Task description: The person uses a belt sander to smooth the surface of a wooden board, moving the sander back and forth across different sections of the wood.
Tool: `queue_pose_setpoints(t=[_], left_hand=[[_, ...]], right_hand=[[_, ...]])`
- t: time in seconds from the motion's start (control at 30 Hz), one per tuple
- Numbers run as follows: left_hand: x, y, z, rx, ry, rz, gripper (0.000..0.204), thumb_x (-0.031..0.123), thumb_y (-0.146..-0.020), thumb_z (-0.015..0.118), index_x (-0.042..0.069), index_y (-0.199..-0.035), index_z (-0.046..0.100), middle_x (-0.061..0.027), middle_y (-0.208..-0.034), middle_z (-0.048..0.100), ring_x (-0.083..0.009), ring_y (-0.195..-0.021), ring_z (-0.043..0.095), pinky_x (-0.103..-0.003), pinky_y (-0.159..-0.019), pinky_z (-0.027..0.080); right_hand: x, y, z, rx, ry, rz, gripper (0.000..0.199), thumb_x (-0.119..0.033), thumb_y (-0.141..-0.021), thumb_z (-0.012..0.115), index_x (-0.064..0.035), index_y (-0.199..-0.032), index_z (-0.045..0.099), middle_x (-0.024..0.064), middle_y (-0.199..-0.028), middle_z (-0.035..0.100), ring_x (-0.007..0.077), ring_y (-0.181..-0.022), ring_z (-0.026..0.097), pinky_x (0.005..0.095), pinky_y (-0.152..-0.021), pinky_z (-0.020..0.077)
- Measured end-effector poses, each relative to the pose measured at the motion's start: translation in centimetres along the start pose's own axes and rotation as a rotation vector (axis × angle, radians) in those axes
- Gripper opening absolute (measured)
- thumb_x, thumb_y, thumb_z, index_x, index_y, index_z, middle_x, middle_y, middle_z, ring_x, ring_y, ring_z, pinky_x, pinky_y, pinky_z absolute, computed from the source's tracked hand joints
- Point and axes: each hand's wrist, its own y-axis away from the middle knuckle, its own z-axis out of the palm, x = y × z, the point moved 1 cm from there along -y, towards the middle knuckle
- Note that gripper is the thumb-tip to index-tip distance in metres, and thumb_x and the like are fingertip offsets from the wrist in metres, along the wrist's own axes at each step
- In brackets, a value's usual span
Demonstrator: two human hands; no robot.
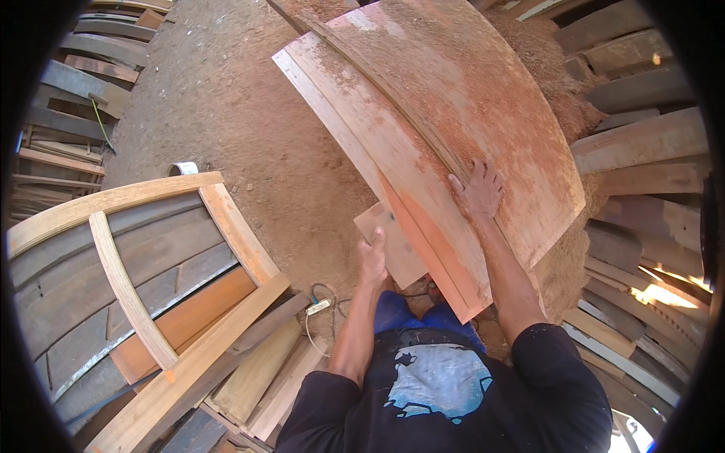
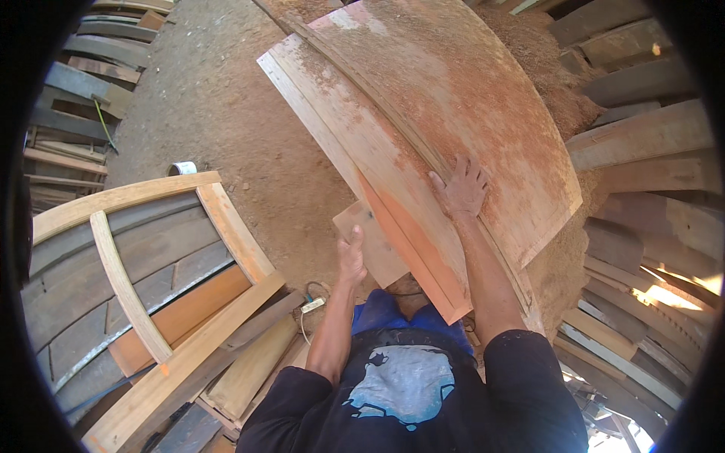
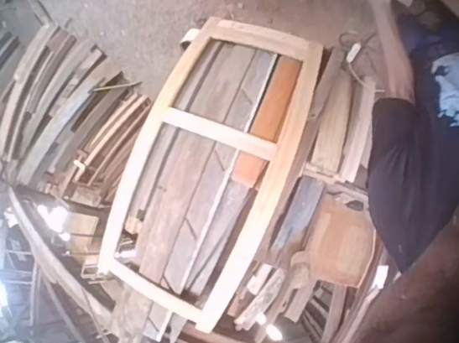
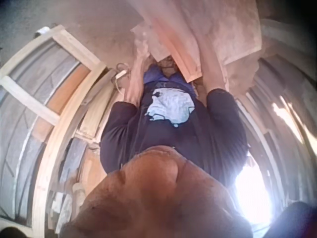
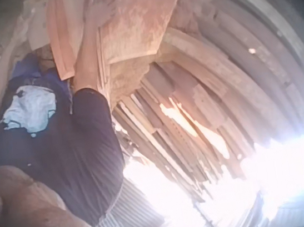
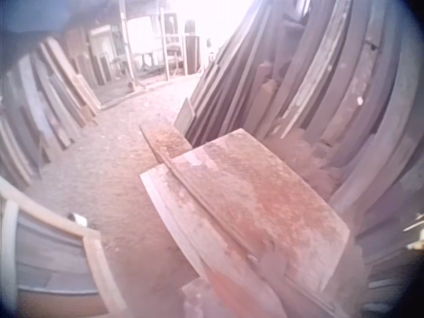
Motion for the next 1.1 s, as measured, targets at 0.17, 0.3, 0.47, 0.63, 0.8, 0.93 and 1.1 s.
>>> queue_pose_setpoints(t=[0.17,0.3,0.47,0.63,0.8,0.93,1.1], left_hand=[[2.2,-2.3,1.0,0.007,-0.005,-0.019,0.064,0.039,-0.098,0.074,0.000,-0.142,0.049,-0.0115,-0.132,0.063,-0.0238,-0.117,0.064,-0.043,-0.098,0.056],[6.3,-8.2,0.5,0.090,0.021,0.012,0.060,0.035,-0.097,0.076,-0.003,-0.137,0.054,-0.0129,-0.126,0.066,-0.0245,-0.109,0.066,-0.041,-0.095,0.056],[14.8,-18.8,0.7,0.160,-0.049,0.117,0.056,0.033,-0.096,0.078,-0.006,-0.130,0.056,-0.0149,-0.120,0.067,-0.0260,-0.105,0.068,-0.044,-0.091,0.058],[23.1,-29.3,-0.1,0.244,-0.157,0.135,0.057,0.032,-0.095,0.078,-0.008,-0.129,0.056,-0.0174,-0.121,0.067,-0.0283,-0.102,0.069,-0.046,-0.089,0.059],[27.7,-38.4,0.1,0.281,-0.137,0.182,0.063,0.029,-0.095,0.078,-0.013,-0.133,0.051,-0.0211,-0.124,0.066,-0.0312,-0.102,0.070,-0.048,-0.086,0.061],[32.8,-46.1,-5.1,0.264,-0.119,0.222,0.072,0.026,-0.094,0.079,-0.017,-0.138,0.042,-0.0268,-0.127,0.064,-0.0337,-0.105,0.070,-0.050,-0.087,0.062],[33.0,-48.7,-4.1,0.182,-0.151,0.126,0.065,0.024,-0.095,0.078,-0.011,-0.139,0.046,-0.0237,-0.125,0.066,-0.0347,-0.103,0.070,-0.050,-0.085,0.063]], right_hand=[[-0.2,-0.2,-0.6,-0.013,0.018,0.014,0.084,-0.061,-0.090,0.067,-0.0123,-0.152,0.040,0.0158,-0.158,0.034,0.0424,-0.142,0.034,0.0570,-0.116,0.0318],[-0.7,-0.3,-0.6,-0.053,0.024,0.038,0.084,-0.058,-0.090,0.068,-0.0121,-0.154,0.039,0.0162,-0.159,0.034,0.0418,-0.143,0.033,0.0560,-0.117,0.0301],[-0.6,-0.4,-0.9,-0.085,0.029,0.048,0.087,-0.059,-0.090,0.068,-0.0107,-0.156,0.037,0.0167,-0.162,0.030,0.0416,-0.145,0.032,0.0569,-0.118,0.0272],[-0.6,-0.4,-1.0,-0.122,0.054,0.039,0.087,-0.056,-0.090,0.070,-0.0078,-0.155,0.038,0.0189,-0.162,0.029,0.0416,-0.145,0.030,0.0578,-0.119,0.0255],[0.3,-0.4,-0.6,-0.103,0.072,0.049,0.088,-0.055,-0.088,0.071,-0.0077,-0.154,0.037,0.0195,-0.161,0.029,0.0430,-0.145,0.029,0.0586,-0.119,0.0251],[-1.0,-0.6,-1.1,-0.159,0.017,0.034,0.089,-0.056,-0.088,0.072,-0.0092,-0.155,0.036,0.0200,-0.160,0.029,0.0436,-0.145,0.029,0.0584,-0.119,0.0253],[0.1,-0.5,-0.5,-0.167,0.070,0.071,0.089,-0.056,-0.088,0.071,-0.0097,-0.155,0.035,0.0196,-0.161,0.027,0.0432,-0.145,0.028,0.0575,-0.119,0.0255]])
